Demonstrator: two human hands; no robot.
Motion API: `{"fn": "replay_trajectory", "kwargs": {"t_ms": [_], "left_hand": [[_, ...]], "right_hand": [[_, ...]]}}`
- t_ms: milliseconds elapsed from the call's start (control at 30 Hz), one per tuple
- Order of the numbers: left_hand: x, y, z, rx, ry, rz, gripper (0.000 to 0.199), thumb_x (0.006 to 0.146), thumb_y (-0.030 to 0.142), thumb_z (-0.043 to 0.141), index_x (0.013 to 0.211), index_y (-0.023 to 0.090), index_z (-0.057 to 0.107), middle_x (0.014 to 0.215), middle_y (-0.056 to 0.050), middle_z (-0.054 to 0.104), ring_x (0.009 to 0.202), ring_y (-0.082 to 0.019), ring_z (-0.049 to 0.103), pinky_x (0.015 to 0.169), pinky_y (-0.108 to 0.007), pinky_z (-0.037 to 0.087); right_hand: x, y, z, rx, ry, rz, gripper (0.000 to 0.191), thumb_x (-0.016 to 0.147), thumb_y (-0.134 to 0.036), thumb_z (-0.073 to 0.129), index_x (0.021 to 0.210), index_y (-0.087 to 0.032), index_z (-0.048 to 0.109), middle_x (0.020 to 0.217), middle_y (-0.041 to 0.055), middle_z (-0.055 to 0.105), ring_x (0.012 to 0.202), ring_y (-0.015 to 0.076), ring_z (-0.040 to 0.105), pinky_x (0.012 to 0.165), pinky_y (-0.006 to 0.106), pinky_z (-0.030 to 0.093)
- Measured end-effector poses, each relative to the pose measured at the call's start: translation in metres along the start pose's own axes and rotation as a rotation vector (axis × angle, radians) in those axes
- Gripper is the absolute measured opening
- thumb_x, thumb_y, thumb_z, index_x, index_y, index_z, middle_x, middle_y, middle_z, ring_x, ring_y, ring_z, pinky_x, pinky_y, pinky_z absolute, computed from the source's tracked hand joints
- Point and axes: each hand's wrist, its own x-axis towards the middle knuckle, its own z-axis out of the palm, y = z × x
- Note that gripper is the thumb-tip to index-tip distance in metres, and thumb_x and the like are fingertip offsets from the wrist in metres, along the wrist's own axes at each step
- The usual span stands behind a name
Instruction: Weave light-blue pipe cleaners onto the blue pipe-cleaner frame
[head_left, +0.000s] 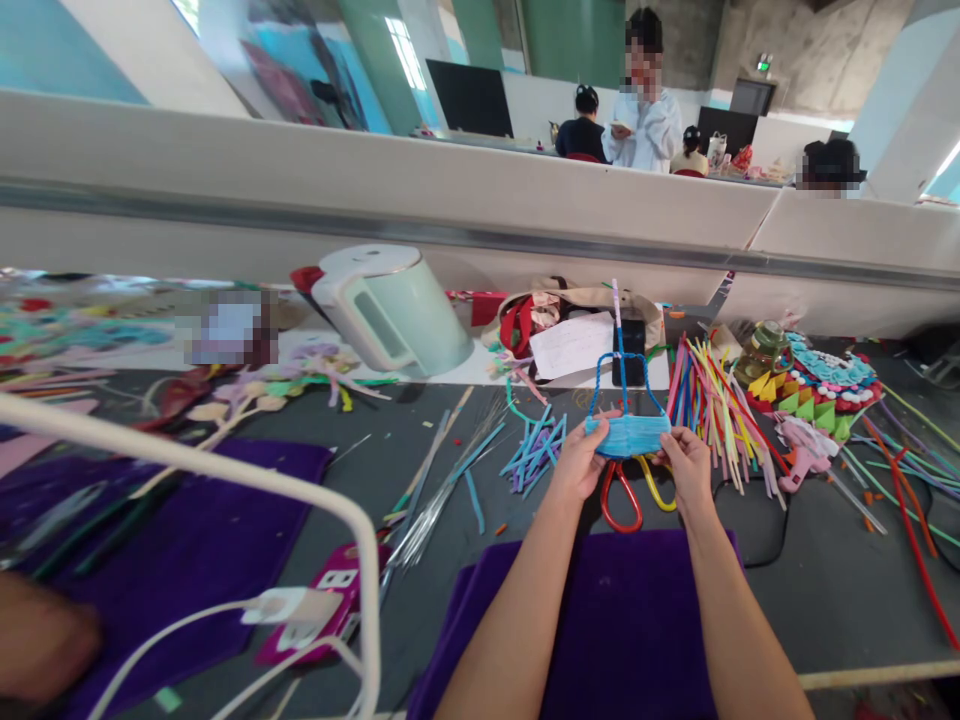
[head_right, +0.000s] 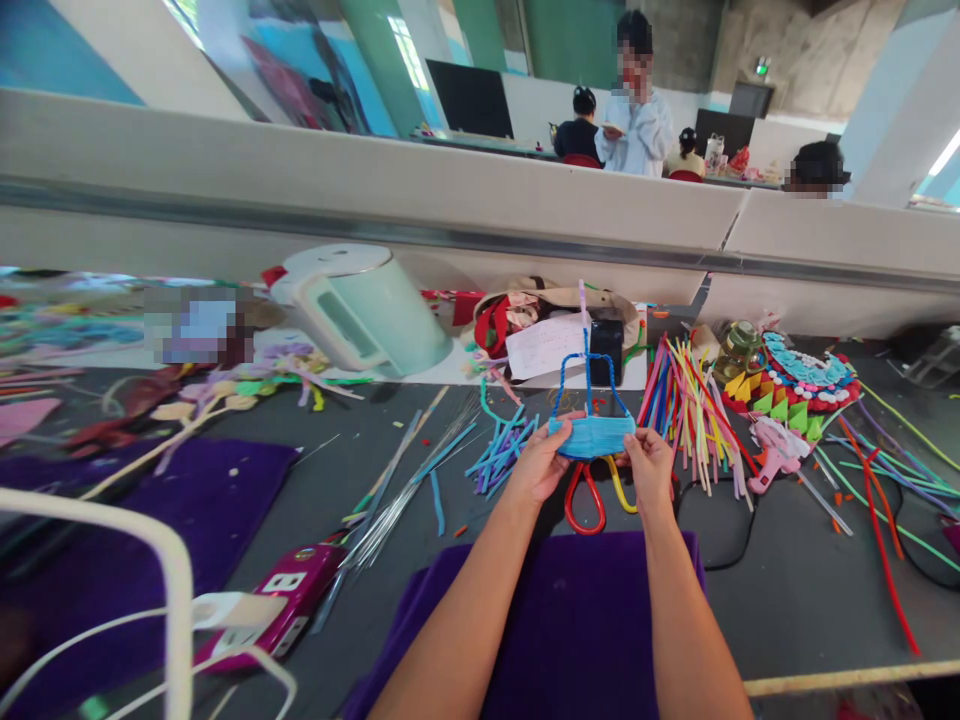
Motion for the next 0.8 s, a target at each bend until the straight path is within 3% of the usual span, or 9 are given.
{"fn": "replay_trajectory", "kwargs": {"t_ms": [200,300,400,567,800], "left_hand": [[0.002,0.001,-0.007,0.026,-0.043,-0.046,0.033,0.067,0.025,0.076,0.096,0.01,0.069,0.088,-0.011,0.072,0.072,-0.019,0.067,0.067,-0.029,0.054],[0.0,0.003,-0.008,0.06,-0.088,-0.087,0.036,0.067,0.026,0.076,0.098,0.01,0.069,0.083,-0.01,0.071,0.067,-0.017,0.066,0.063,-0.028,0.053],[-0.004,0.004,-0.004,0.108,-0.121,-0.107,0.038,0.064,0.027,0.078,0.098,0.011,0.069,0.078,-0.008,0.07,0.061,-0.015,0.064,0.059,-0.026,0.051],[-0.006,0.002,0.002,0.21,-0.034,-0.059,0.038,0.054,0.026,0.084,0.086,0.012,0.07,0.069,-0.004,0.068,0.057,-0.013,0.061,0.056,-0.024,0.049],[-0.007,0.004,0.003,0.213,-0.011,-0.06,0.036,0.052,0.026,0.084,0.082,0.012,0.07,0.066,-0.003,0.067,0.056,-0.013,0.061,0.057,-0.025,0.048]], "right_hand": [[0.001,-0.004,-0.003,0.04,-0.123,0.046,0.031,0.07,-0.041,0.071,0.09,-0.018,0.064,0.076,0.0012,0.066,0.066,0.0132,0.062,0.059,0.024,0.053],[0.001,-0.006,-0.004,0.076,-0.097,0.02,0.031,0.071,-0.039,0.07,0.093,-0.018,0.065,0.077,0.0016,0.067,0.068,0.0139,0.062,0.063,0.026,0.052],[0.003,-0.005,-0.006,0.025,-0.045,-0.003,0.029,0.066,-0.037,0.074,0.085,-0.017,0.065,0.071,0.0006,0.066,0.063,0.0131,0.06,0.06,0.025,0.048],[0.004,-0.002,-0.007,-0.052,0.002,-0.059,0.028,0.063,-0.037,0.076,0.076,-0.017,0.063,0.062,-0.0012,0.062,0.056,0.012,0.055,0.055,0.024,0.044],[0.002,-0.003,-0.004,0.028,-0.103,0.014,0.028,0.069,-0.043,0.071,0.082,-0.019,0.062,0.069,-0.0013,0.062,0.058,0.0117,0.056,0.057,0.024,0.045]]}}
